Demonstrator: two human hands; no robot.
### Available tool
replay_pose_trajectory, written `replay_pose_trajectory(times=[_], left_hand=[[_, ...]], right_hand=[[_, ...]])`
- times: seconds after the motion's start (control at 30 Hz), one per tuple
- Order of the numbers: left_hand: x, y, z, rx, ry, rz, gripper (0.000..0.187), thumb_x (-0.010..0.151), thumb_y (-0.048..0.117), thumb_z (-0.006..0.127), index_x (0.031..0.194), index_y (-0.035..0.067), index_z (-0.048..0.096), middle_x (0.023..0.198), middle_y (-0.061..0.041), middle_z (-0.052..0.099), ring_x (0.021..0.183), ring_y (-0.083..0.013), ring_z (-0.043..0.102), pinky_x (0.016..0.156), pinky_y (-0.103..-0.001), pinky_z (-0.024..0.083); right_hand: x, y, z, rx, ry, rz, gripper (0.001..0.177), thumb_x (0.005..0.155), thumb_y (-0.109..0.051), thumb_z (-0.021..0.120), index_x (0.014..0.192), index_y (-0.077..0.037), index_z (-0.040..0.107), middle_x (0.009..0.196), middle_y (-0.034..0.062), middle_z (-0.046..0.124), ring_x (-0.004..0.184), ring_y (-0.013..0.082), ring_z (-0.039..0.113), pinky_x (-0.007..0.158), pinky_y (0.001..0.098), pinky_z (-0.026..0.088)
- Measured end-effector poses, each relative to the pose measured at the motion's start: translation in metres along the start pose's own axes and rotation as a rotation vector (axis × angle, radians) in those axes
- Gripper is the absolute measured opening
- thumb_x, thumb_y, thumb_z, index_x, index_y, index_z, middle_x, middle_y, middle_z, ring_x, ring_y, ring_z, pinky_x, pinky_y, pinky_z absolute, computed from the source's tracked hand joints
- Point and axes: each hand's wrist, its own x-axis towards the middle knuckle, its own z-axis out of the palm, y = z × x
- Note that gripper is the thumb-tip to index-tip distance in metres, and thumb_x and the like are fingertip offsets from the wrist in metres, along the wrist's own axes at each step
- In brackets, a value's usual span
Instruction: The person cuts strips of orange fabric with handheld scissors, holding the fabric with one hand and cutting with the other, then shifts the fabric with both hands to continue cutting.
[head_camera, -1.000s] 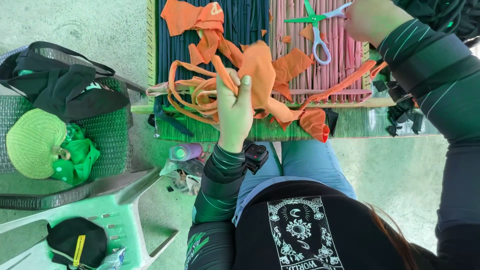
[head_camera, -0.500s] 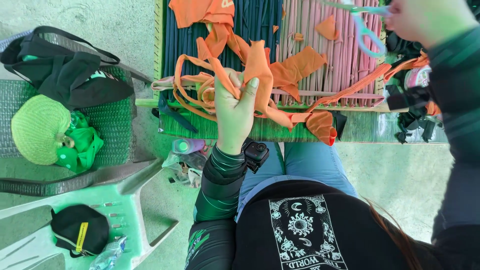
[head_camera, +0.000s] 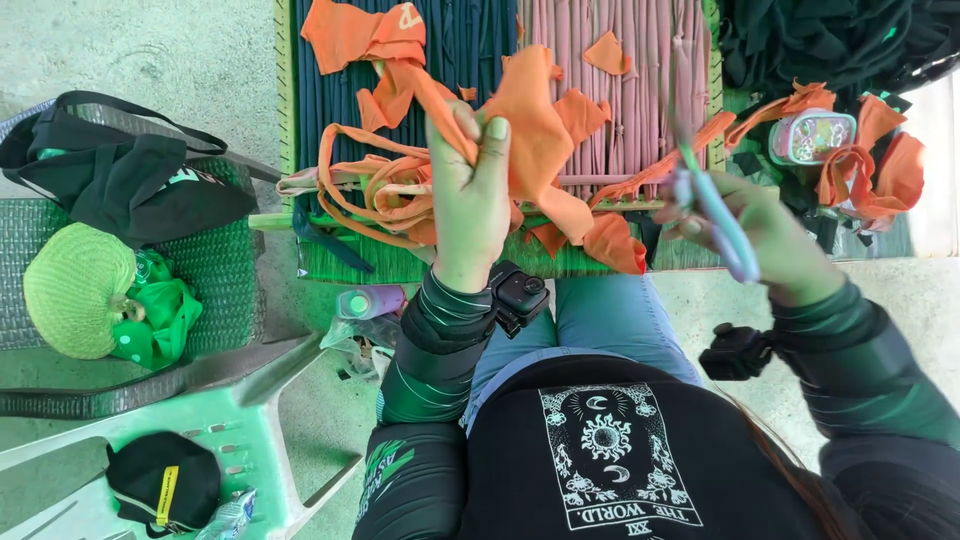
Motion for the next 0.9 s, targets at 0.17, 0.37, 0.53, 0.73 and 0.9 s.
replay_pose_trajectory(times=[0.17, 0.37, 0.53, 0.73, 0.9], left_hand=[[0.000, 0.012, 0.005, 0.102, 0.026, 0.134, 0.017, 0.116, 0.010, 0.054, 0.109, 0.010, 0.039, 0.105, 0.001, 0.037, 0.097, -0.0095, 0.040, 0.093, -0.023, 0.040], [0.002, 0.022, 0.018, 0.177, -0.027, 0.237, 0.014, 0.117, 0.012, 0.054, 0.115, 0.008, 0.041, 0.105, -0.001, 0.039, 0.096, -0.0102, 0.041, 0.094, -0.022, 0.040], [0.008, 0.014, 0.028, 0.173, -0.071, 0.218, 0.015, 0.116, 0.013, 0.055, 0.113, 0.009, 0.040, 0.101, 0.001, 0.038, 0.091, -0.0092, 0.040, 0.089, -0.021, 0.040], [0.010, 0.005, 0.027, 0.093, -0.071, 0.155, 0.016, 0.116, 0.010, 0.055, 0.111, 0.009, 0.040, 0.102, 0.001, 0.038, 0.094, -0.0089, 0.040, 0.092, -0.021, 0.039], [0.007, 0.013, 0.024, -0.018, -0.038, 0.147, 0.015, 0.116, 0.008, 0.055, 0.110, 0.009, 0.041, 0.107, 0.001, 0.040, 0.098, -0.0083, 0.043, 0.094, -0.022, 0.040]], right_hand=[[0.009, 0.003, 0.014, 0.523, -0.229, -0.015, 0.072, 0.093, -0.048, 0.067, 0.142, 0.002, 0.052, 0.132, 0.0080, 0.064, 0.121, 0.0193, 0.065, 0.106, 0.0383, 0.055], [0.008, 0.035, 0.006, 0.164, -0.194, 0.087, 0.058, 0.086, -0.009, 0.074, 0.139, 0.000, 0.052, 0.125, 0.0096, 0.069, 0.112, 0.0197, 0.068, 0.096, 0.0377, 0.056], [0.016, 0.051, 0.007, 0.163, -0.262, 0.016, 0.053, 0.084, -0.003, 0.075, 0.132, -0.001, 0.053, 0.116, 0.0082, 0.068, 0.100, 0.0157, 0.070, 0.083, 0.0310, 0.061], [0.018, 0.054, 0.009, 0.165, -0.253, 0.084, 0.041, 0.088, -0.005, 0.074, 0.124, -0.002, 0.055, 0.105, 0.0090, 0.071, 0.085, 0.0130, 0.072, 0.073, 0.0265, 0.061], [0.018, 0.050, 0.011, 0.191, -0.238, 0.102, 0.037, 0.090, -0.007, 0.073, 0.124, -0.002, 0.058, 0.105, 0.0075, 0.071, 0.083, 0.0099, 0.069, 0.073, 0.0242, 0.058]])
